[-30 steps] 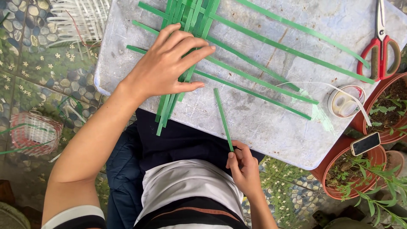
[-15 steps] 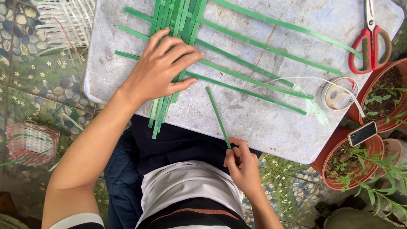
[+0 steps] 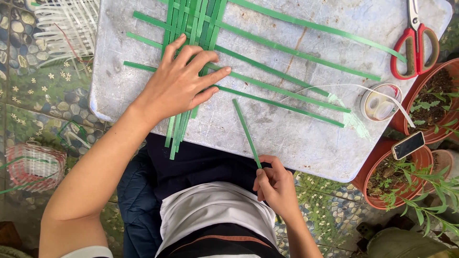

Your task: Weaving green plastic strips into a grid pattern on a table to create a mat or basket component.

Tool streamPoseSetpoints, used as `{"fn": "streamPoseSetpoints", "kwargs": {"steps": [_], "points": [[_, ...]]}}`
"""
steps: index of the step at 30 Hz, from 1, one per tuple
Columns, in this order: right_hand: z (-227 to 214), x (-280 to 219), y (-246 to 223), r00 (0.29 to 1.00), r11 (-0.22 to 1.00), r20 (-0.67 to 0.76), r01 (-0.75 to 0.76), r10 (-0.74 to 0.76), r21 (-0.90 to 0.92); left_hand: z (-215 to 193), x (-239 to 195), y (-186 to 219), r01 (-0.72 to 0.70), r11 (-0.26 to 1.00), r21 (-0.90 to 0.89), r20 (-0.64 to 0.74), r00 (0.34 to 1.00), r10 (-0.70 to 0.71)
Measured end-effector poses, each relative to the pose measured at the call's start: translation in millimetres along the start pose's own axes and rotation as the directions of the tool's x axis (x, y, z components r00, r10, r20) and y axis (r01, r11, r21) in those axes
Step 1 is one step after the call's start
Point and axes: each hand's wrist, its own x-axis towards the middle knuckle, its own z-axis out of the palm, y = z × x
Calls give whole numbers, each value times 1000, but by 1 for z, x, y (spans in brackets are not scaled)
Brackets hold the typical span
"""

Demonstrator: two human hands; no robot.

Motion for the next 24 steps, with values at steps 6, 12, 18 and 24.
{"fn": "streamPoseSetpoints", "kwargs": {"steps": [6,12,18,24], "points": [[10,12,-10,982,947,189,-74,14,314,2,-1,6,-27,999,-29,25,999,28],[24,16,-5,975,835,215,-78,-49,544,5,-4,5,-39,998,-45,1,999,39],[15,5,14,997,798,80,-31,-22,602,4,-1,6,-40,985,-170,-38,999,34],[22,9,2,995,848,102,-67,16,526,11,-8,16,-38,998,-47,-90,995,34]]}}
